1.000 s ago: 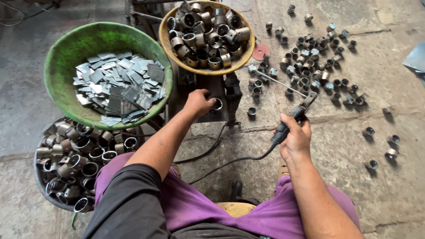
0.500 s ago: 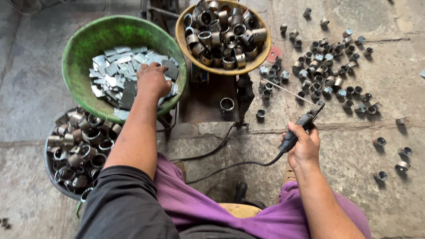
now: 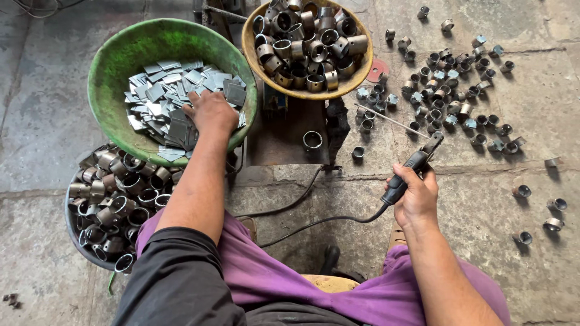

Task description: The person sits on the floor and repeatedly picks up small metal cylinders and flat metal pieces. Using a handheld welding tool, they weld the flat piece onto the cylinder, then place the finished part into a nearby bowl. This process is repeated continuously throughout the clip.

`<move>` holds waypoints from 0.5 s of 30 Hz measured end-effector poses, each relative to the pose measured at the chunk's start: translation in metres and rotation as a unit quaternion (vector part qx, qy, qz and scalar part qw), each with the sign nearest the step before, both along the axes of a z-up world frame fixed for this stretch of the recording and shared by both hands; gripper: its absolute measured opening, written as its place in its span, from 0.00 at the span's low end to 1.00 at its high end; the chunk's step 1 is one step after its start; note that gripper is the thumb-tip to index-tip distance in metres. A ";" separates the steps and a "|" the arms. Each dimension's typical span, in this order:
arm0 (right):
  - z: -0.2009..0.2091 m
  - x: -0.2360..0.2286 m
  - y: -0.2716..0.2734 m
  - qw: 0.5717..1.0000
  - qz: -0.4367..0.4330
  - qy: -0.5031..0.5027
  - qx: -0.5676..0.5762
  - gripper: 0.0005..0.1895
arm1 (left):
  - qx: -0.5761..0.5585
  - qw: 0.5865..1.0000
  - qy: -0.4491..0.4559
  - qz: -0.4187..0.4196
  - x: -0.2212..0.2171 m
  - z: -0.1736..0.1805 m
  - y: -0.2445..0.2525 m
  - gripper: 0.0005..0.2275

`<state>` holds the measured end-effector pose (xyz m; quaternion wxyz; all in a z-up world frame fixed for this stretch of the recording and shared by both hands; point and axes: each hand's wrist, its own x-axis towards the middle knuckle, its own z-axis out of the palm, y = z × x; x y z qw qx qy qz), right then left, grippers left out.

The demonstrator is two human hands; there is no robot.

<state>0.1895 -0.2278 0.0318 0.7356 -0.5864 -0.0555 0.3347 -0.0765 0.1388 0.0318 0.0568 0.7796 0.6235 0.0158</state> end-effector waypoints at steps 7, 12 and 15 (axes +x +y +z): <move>0.008 -0.001 -0.006 1.000 -0.010 0.005 0.013 0.21 | -0.049 0.998 0.011 -0.032 -0.001 0.054 -0.028 0.23; 0.009 -0.005 -0.009 1.000 -0.011 0.024 -0.007 0.23 | -0.090 0.990 -0.046 -0.102 0.010 0.088 -0.074 0.23; 0.006 -0.010 -0.007 1.000 0.009 0.003 -0.004 0.23 | -0.103 0.971 -0.135 -0.169 0.031 0.068 -0.117 0.18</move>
